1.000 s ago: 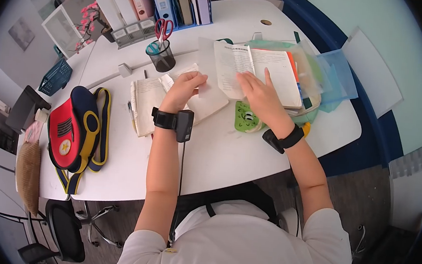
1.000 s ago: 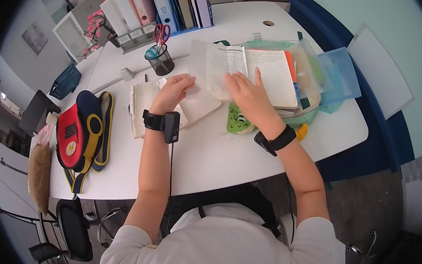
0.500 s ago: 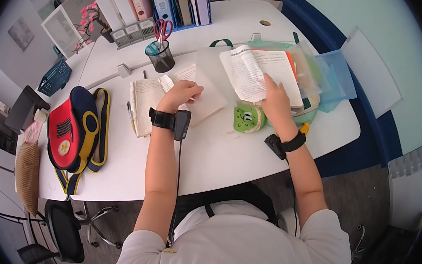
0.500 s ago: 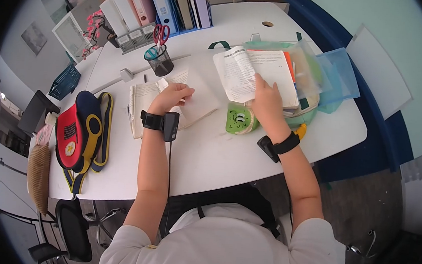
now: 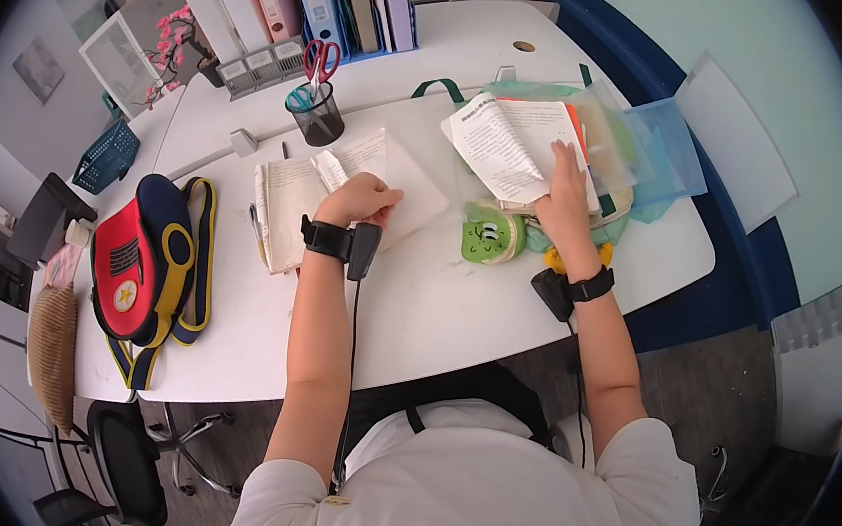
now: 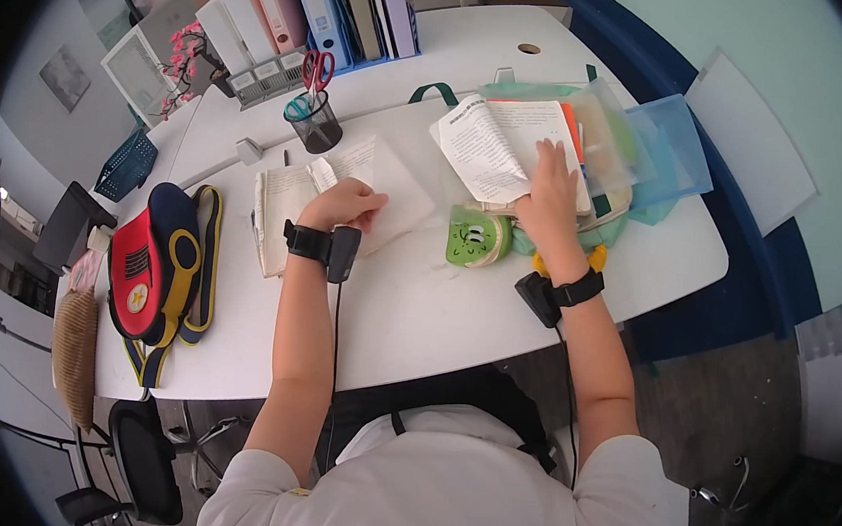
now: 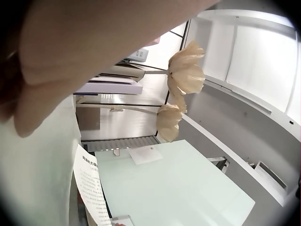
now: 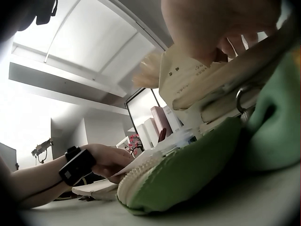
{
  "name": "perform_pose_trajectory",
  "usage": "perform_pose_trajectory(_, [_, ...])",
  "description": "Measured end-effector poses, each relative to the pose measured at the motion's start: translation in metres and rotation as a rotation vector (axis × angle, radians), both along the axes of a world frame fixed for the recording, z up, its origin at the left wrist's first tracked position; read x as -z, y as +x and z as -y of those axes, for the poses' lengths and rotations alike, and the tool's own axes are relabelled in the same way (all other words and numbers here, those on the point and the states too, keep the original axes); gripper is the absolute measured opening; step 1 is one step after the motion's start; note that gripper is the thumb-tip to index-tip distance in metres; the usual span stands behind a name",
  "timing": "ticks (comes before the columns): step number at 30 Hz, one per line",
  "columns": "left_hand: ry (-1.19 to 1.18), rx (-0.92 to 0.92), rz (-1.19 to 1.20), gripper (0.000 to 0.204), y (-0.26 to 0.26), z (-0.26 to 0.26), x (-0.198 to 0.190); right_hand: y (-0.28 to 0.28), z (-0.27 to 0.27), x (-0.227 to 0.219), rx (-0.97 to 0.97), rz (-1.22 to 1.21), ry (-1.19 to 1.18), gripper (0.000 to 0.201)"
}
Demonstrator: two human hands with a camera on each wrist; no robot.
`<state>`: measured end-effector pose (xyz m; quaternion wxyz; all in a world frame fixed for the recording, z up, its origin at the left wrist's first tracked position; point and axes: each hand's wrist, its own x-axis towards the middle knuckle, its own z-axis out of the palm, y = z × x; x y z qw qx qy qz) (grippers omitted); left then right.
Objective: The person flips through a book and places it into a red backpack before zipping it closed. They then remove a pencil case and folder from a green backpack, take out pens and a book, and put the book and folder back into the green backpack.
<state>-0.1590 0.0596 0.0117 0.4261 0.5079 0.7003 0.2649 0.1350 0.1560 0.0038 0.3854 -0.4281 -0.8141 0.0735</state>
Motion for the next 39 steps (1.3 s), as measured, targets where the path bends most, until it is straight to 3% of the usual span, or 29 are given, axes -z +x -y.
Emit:
perform_pose_trajectory(6, [-0.007, -0.031, -0.051, 0.034, 0.003, -0.002, 0.005, 0.007, -0.005, 0.000, 0.080, 0.029, -0.014, 0.071])
perform_pose_trajectory(15, [-0.028, 0.063, -0.194, 0.038, 0.001, -0.005, 0.010, 0.013, -0.003, -0.002, 0.163, 0.291, 0.028, 0.062])
perform_pose_trajectory(18, [-0.051, 0.052, -0.305, 0.039, 0.005, -0.007, 0.011, 0.016, -0.007, 0.003, 0.164, 0.212, 0.035, 0.060])
perform_pose_trajectory(21, [0.176, -0.057, -0.510, 0.036, 0.023, -0.004, -0.003, 0.022, -0.005, -0.001, 0.184, 0.188, -0.027, 0.061])
perform_pose_trajectory(24, [0.353, -0.052, -0.161, 0.031, 0.061, -0.009, -0.026, 0.029, -0.001, -0.012, 0.149, 0.241, -0.168, 0.060])
perform_pose_trajectory(27, [0.447, 0.037, 0.392, 0.035, 0.096, -0.034, -0.008, 0.034, 0.002, -0.017, 0.111, 0.181, -0.191, 0.057])
perform_pose_trajectory(30, [0.337, 0.029, 0.275, 0.045, 0.118, -0.054, -0.010, 0.038, 0.000, -0.017, 0.065, 0.083, -0.232, 0.053])
perform_pose_trajectory(33, [0.347, -0.001, 0.289, 0.040, 0.126, -0.074, -0.001, 0.041, -0.009, -0.013, -0.056, -0.030, -0.223, 0.049])
perform_pose_trajectory(36, [0.281, -0.060, 0.395, 0.043, 0.132, -0.071, -0.013, 0.037, -0.002, -0.016, -0.082, -0.107, -0.117, 0.049])
perform_pose_trajectory(39, [0.277, 0.006, 0.368, 0.038, 0.126, -0.071, -0.006, 0.036, -0.006, -0.011, -0.114, -0.180, -0.020, 0.050])
